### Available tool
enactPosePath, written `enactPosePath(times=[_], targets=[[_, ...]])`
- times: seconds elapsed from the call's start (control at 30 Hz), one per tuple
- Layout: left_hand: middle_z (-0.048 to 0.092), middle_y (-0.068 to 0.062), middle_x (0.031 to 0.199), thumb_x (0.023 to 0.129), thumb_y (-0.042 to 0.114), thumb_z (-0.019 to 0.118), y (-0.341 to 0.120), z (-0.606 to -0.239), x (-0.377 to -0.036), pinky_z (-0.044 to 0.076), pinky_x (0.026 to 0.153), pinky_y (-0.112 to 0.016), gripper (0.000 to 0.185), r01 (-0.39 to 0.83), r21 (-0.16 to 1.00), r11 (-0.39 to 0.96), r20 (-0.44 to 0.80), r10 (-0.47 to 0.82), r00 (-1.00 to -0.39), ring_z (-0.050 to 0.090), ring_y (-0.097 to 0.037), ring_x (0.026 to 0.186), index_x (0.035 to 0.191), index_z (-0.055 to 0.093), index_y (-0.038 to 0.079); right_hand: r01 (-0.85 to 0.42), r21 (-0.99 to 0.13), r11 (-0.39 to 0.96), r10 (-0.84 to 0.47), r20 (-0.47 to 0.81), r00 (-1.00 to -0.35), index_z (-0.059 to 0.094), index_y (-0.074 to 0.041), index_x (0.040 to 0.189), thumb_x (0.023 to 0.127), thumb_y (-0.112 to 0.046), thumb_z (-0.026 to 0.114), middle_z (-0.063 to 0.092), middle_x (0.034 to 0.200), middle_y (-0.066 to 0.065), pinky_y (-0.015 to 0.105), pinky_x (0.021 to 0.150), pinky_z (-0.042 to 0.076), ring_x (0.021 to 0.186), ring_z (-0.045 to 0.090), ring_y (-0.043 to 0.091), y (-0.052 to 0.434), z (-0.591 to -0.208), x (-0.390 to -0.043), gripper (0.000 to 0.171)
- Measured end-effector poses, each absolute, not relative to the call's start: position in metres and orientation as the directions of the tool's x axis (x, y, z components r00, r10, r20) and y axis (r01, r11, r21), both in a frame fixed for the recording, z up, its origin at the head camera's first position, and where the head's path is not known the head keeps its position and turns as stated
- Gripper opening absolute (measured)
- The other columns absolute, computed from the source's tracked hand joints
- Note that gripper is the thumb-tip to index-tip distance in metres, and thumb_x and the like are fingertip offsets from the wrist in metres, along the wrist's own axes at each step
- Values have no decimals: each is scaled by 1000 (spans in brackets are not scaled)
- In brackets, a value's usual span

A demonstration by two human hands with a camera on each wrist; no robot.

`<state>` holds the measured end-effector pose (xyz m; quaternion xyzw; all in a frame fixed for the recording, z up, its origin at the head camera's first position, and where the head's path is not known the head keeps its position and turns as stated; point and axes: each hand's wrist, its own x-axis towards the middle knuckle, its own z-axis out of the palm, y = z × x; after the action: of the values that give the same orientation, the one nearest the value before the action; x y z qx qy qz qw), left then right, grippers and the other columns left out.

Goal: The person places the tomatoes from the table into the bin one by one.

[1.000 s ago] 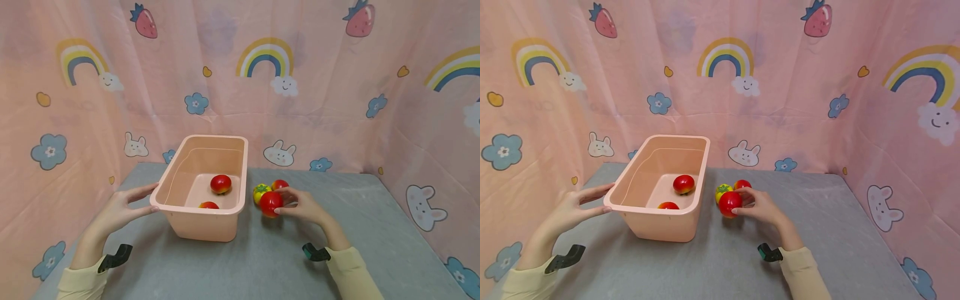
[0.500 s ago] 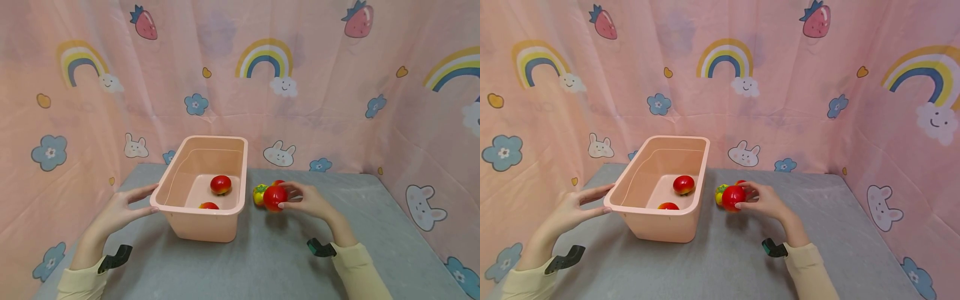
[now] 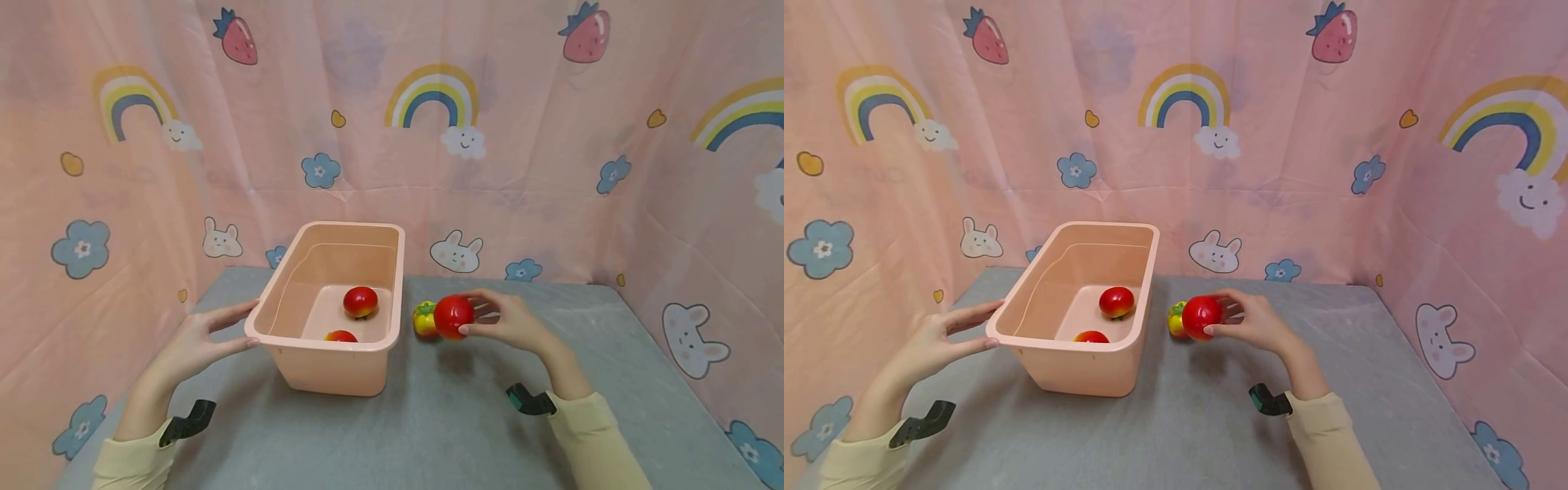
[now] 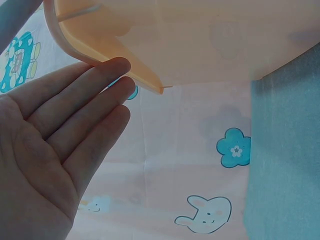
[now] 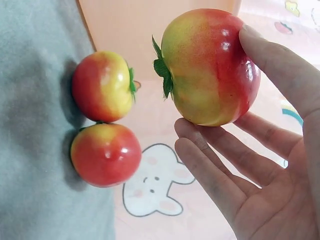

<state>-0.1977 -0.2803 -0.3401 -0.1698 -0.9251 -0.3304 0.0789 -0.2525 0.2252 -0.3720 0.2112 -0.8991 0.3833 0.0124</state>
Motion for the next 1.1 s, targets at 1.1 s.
enactPosePath(times=[1.1], targets=[[58, 8, 132, 81, 38, 75, -280, -339, -198, 45, 94, -21, 59, 366, 578, 729, 266, 256, -929, 56, -25, 121, 135, 54, 28, -451, -630, 632, -392, 242, -888, 54, -18, 130, 75, -38, 80, 63, 120, 6, 40, 79, 58, 103, 63, 28, 223, -334, -248, 64]])
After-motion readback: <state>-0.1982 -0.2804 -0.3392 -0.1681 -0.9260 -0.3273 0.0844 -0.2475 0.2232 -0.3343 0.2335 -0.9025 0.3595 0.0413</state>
